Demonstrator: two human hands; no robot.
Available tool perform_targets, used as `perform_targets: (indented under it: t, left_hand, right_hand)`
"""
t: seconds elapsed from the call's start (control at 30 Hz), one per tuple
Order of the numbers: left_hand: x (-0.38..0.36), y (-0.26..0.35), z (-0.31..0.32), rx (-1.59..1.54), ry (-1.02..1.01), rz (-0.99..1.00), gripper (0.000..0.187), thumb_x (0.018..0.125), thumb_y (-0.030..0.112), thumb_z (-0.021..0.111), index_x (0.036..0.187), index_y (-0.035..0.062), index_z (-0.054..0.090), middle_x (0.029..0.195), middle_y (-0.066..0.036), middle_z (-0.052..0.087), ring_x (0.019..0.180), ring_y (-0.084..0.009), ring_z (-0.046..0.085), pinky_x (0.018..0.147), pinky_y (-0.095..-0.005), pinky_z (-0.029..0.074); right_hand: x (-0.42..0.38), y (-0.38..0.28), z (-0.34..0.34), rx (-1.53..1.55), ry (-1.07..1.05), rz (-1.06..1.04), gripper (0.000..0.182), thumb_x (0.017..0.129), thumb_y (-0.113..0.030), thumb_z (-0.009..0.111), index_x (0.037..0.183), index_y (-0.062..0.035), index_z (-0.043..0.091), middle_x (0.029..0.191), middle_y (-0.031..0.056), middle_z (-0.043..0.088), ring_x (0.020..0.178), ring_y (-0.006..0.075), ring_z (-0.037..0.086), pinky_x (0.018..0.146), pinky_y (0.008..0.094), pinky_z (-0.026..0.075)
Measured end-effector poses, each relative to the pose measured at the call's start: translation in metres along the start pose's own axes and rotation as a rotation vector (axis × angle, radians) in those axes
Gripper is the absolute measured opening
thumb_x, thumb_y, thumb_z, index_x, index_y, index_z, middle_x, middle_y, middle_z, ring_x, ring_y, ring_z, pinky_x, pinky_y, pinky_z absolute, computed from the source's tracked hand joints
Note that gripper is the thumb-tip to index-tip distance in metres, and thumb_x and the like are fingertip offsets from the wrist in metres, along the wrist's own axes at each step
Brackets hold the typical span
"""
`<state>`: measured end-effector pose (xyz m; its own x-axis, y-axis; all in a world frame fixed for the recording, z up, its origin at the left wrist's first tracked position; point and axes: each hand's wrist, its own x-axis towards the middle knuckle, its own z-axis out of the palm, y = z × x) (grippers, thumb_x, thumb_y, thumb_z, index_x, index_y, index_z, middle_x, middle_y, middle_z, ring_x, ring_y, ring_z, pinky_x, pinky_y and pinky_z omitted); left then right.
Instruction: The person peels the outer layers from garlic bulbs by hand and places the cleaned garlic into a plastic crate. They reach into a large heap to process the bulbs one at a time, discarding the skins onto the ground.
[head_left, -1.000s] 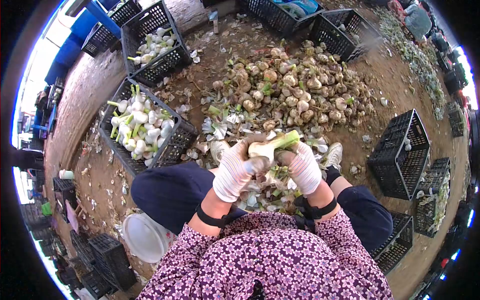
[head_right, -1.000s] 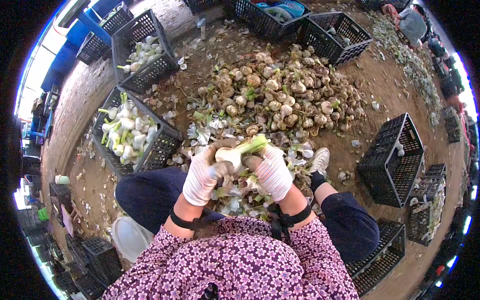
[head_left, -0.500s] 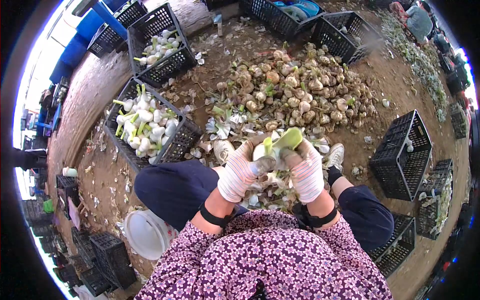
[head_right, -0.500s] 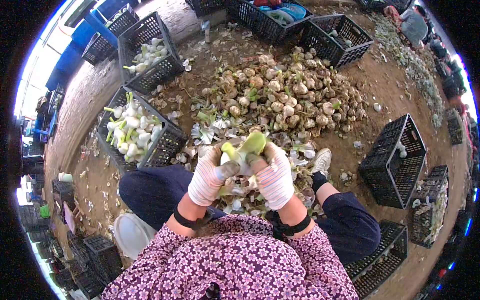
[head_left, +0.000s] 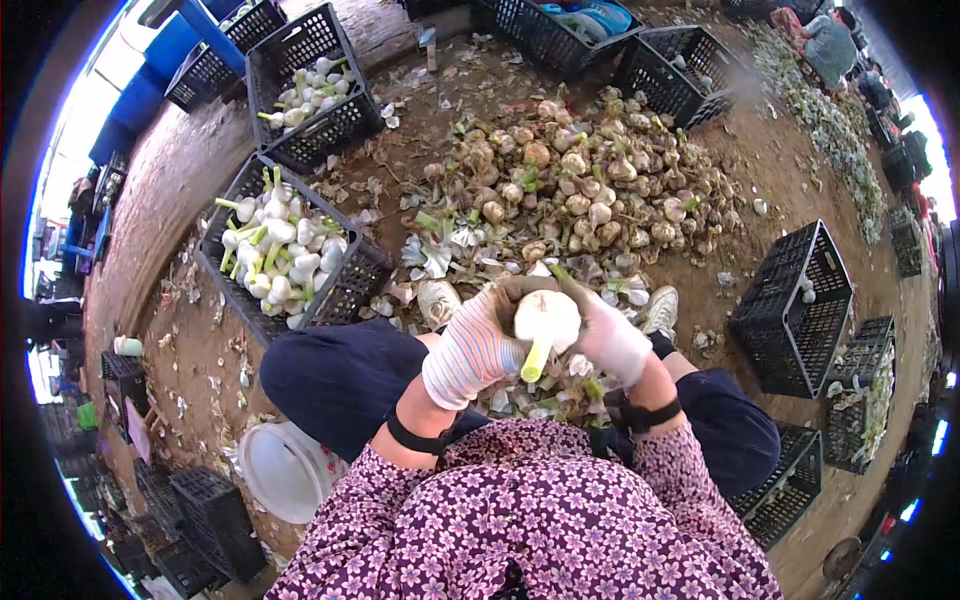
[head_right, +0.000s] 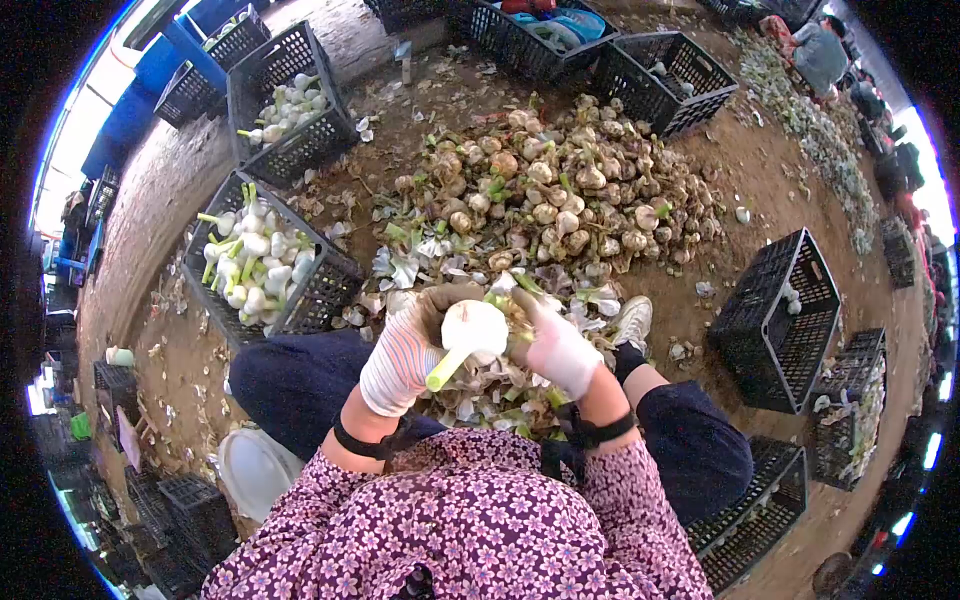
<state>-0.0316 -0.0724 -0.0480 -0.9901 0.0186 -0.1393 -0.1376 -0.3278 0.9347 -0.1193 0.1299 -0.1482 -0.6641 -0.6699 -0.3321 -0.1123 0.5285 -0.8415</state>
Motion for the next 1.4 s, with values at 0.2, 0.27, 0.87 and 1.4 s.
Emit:
perform_targets:
  t: [0.2,0.27,0.87,1.4]
  left_hand:
    - [0.013,-0.019,-0.015,0.62,0.045,0.209,0.058,0.079,0.01,0.079,0.132,0.0014,0.058,0.117,-0.009,0.065,0.102,-0.0156,0.064,0.089,-0.0288,0.051]
    - [0.011,-0.008,-0.017,0.498,0.034,0.06,0.052,0.082,0.011,0.077,0.13,0.0008,0.059,0.115,-0.009,0.066,0.101,-0.0154,0.064,0.088,-0.0289,0.052]
    - [0.009,-0.034,-0.037,-0.08,0.384,-0.23,0.016,0.094,0.016,0.055,0.096,0.0028,0.064,0.07,0.001,0.06,0.052,-0.0056,0.053,0.048,-0.0205,0.043]
    - [0.028,-0.044,-0.074,-0.421,0.648,-0.036,0.014,0.094,0.016,0.057,0.103,0.0056,0.062,0.094,-0.006,0.066,0.076,-0.0204,0.065,0.065,-0.0349,0.055]
  right_hand:
    - [-0.032,-0.104,-0.009,0.985,0.112,-0.009,0.062,0.086,-0.009,0.06,0.143,0.0035,0.042,0.133,0.0137,0.056,0.12,0.0207,0.055,0.103,0.0314,0.043]
    - [-0.032,-0.104,-0.006,0.885,0.171,-0.008,0.061,0.085,-0.005,0.059,0.143,0.0031,0.042,0.132,0.0135,0.056,0.119,0.0209,0.055,0.102,0.031,0.043]
    - [-0.018,-0.092,0.009,1.036,0.08,0.033,0.068,0.08,0.005,0.052,0.146,0.0003,0.038,0.138,0.0123,0.051,0.124,0.0206,0.052,0.104,0.0309,0.043]
    - [0.01,-0.086,0.025,1.345,-0.023,0.25,0.053,0.078,-0.002,0.057,0.131,0.0016,0.052,0.106,0.0119,0.067,0.081,0.0169,0.064,0.067,0.0269,0.052]
